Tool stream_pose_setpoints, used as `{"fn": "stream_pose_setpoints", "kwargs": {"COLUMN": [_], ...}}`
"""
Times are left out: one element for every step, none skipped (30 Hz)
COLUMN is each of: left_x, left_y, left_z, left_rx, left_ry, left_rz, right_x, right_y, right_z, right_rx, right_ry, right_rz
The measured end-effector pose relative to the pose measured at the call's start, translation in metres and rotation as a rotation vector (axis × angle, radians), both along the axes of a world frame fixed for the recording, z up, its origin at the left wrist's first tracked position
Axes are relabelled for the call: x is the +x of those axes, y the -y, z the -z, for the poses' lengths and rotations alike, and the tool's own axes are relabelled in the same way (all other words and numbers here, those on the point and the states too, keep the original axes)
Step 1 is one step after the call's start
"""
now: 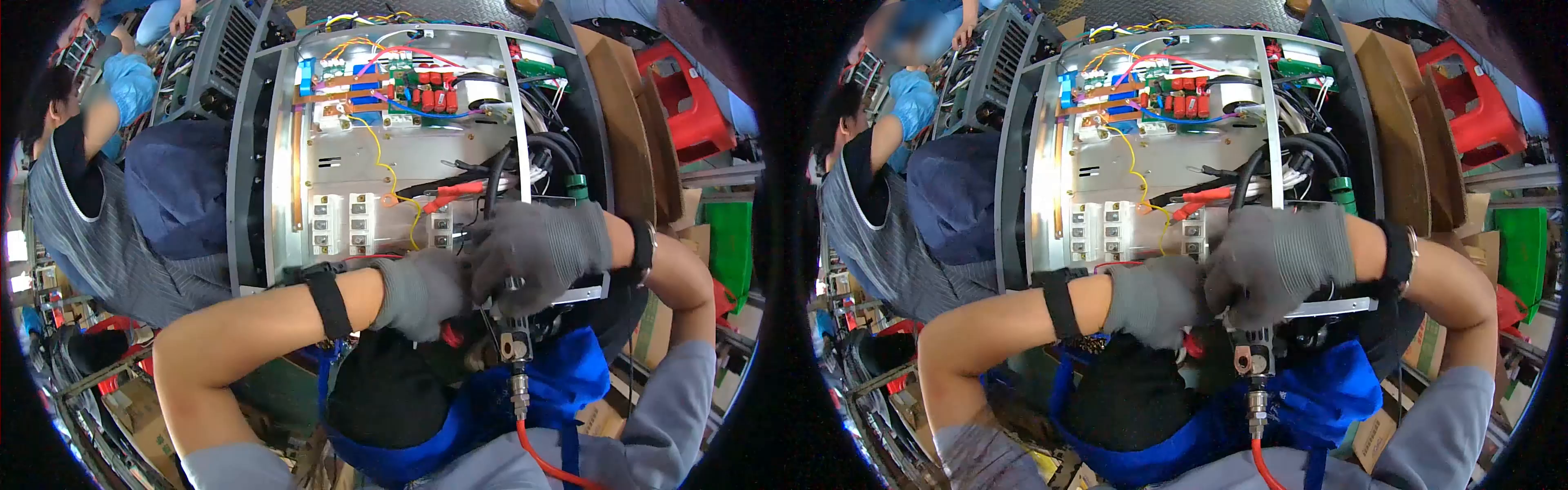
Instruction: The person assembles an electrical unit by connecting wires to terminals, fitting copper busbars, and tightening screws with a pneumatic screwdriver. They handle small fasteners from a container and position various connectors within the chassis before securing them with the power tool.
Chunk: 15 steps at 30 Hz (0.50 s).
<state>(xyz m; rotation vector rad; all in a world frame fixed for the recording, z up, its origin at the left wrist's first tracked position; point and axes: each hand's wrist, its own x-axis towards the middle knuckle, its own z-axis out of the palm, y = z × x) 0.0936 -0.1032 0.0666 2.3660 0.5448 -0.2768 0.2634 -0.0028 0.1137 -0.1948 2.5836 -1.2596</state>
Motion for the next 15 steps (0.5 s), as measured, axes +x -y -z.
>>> {"fn": "stream_pose_setpoints", "kwargs": {"left_x": [-0.002,-0.005,-0.015,-0.032,-0.043,-0.048,-0.047,-0.045,-0.044,-0.047,-0.050,-0.051,-0.052,-0.051,-0.050], "left_y": [-0.009,-0.016,-0.018,-0.019,-0.020,-0.017,-0.010,-0.001,0.004,0.005,0.007,0.007,0.009,0.009,0.010], "left_z": [-0.012,-0.019,-0.019,-0.018,-0.014,-0.002,-0.001,-0.002,-0.005,-0.007,-0.010,-0.015,-0.018,-0.021,-0.026], "left_rx": [0.007,0.016,-0.075,-0.164,-0.251,-0.510,-0.639,-0.766,-0.895,-1.083,-1.098,-1.110,-1.124,-1.053,-1.039], "left_ry": [-0.111,-0.223,-0.066,0.091,0.250,0.300,0.328,0.360,0.394,0.490,0.532,0.580,0.629,0.583,0.619], "left_rz": [0.065,0.133,-0.074,-0.276,-0.477,-0.655,-0.809,-0.966,-1.124,-1.099,-1.173,-1.248,-1.322,-1.359,-1.391], "right_x": [0.004,0.007,0.009,0.010,0.011,0.011,0.009,0.004,-0.001,-0.007,-0.012,-0.016,-0.019,-0.022,-0.025], "right_y": [0.004,0.009,0.011,0.014,0.016,0.020,0.022,0.023,0.023,0.024,0.027,0.030,0.033,0.036,0.036], "right_z": [-0.002,0.003,0.006,0.007,0.011,0.027,0.025,0.022,0.019,0.016,0.016,0.018,0.022,0.038,0.036], "right_rx": [0.024,0.055,0.067,0.079,0.091,0.088,0.137,0.186,0.231,0.326,0.320,0.316,0.310,0.240,0.238], "right_ry": [-0.047,-0.086,-0.053,-0.021,0.011,-0.173,-0.147,-0.123,-0.098,-0.055,-0.061,-0.067,-0.070,-0.011,-0.007], "right_rz": [-0.001,-0.022,0.017,0.059,0.102,0.197,0.278,0.356,0.435,0.493,0.525,0.553,0.581,0.553,0.578]}}
